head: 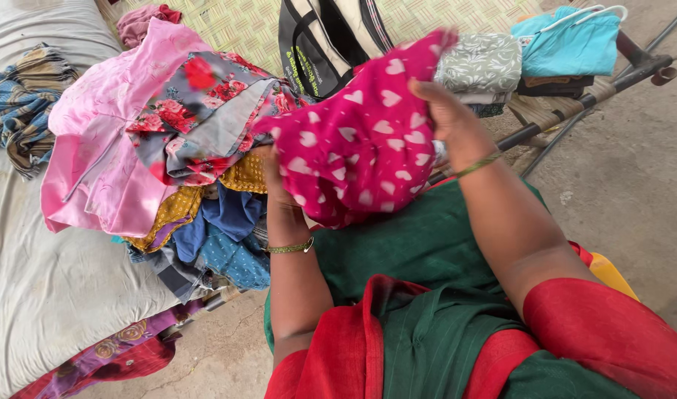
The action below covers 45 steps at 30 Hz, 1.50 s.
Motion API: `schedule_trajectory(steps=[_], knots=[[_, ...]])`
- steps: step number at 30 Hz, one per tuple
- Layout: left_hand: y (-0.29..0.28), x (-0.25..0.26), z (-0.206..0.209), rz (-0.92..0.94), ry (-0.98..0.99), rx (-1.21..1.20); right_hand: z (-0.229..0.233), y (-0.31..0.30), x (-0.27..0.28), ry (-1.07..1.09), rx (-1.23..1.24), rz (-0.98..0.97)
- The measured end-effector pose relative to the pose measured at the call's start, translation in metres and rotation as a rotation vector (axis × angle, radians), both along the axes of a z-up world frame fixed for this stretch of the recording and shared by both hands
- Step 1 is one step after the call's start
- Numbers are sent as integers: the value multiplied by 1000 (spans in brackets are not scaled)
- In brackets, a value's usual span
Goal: The person folds a series of small clothing items, including patterned fabric, a brown pair of shorts, and various floral and solid-colored pieces, by hand on their lap.
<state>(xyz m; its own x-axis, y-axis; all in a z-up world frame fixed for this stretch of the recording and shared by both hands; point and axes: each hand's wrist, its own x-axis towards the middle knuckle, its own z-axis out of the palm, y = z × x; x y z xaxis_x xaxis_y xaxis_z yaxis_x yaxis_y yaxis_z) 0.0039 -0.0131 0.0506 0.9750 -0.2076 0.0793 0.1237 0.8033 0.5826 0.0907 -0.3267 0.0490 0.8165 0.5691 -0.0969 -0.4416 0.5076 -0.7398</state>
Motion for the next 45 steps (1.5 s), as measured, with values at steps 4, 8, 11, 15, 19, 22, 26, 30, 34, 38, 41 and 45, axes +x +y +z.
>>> schedule_trajectory(steps=[4,8,11,15,19,22,26,30,34,38,41,45], knots=[[-2,22,-39,145,7,295,21,-37,-17,-449,-179,-52],[1,18,-26,183,-100,223,34,-47,-21,-428,-47,-78],[1,13,-16,79,38,-45,19,-35,-17,-131,-108,-234],[-13,21,-31,122,238,38,-9,-6,18,172,-308,-330],[-9,19,-33,164,179,23,-23,-20,22,55,-46,-172],[-5,20,-29,223,125,46,-36,-23,33,94,-126,-230],[-17,33,-45,373,40,162,-46,2,34,110,-137,-390],[-49,22,-45,309,-8,351,-60,54,7,-195,-345,-284],[-79,-6,-5,100,-546,585,-60,80,-39,-571,-431,-100],[-68,-8,25,104,-537,600,-29,67,-38,-581,-531,-104],[-61,0,17,227,-342,516,-18,63,-26,-143,88,-70],[-55,8,7,531,-318,669,-4,47,-23,-66,250,-26]])
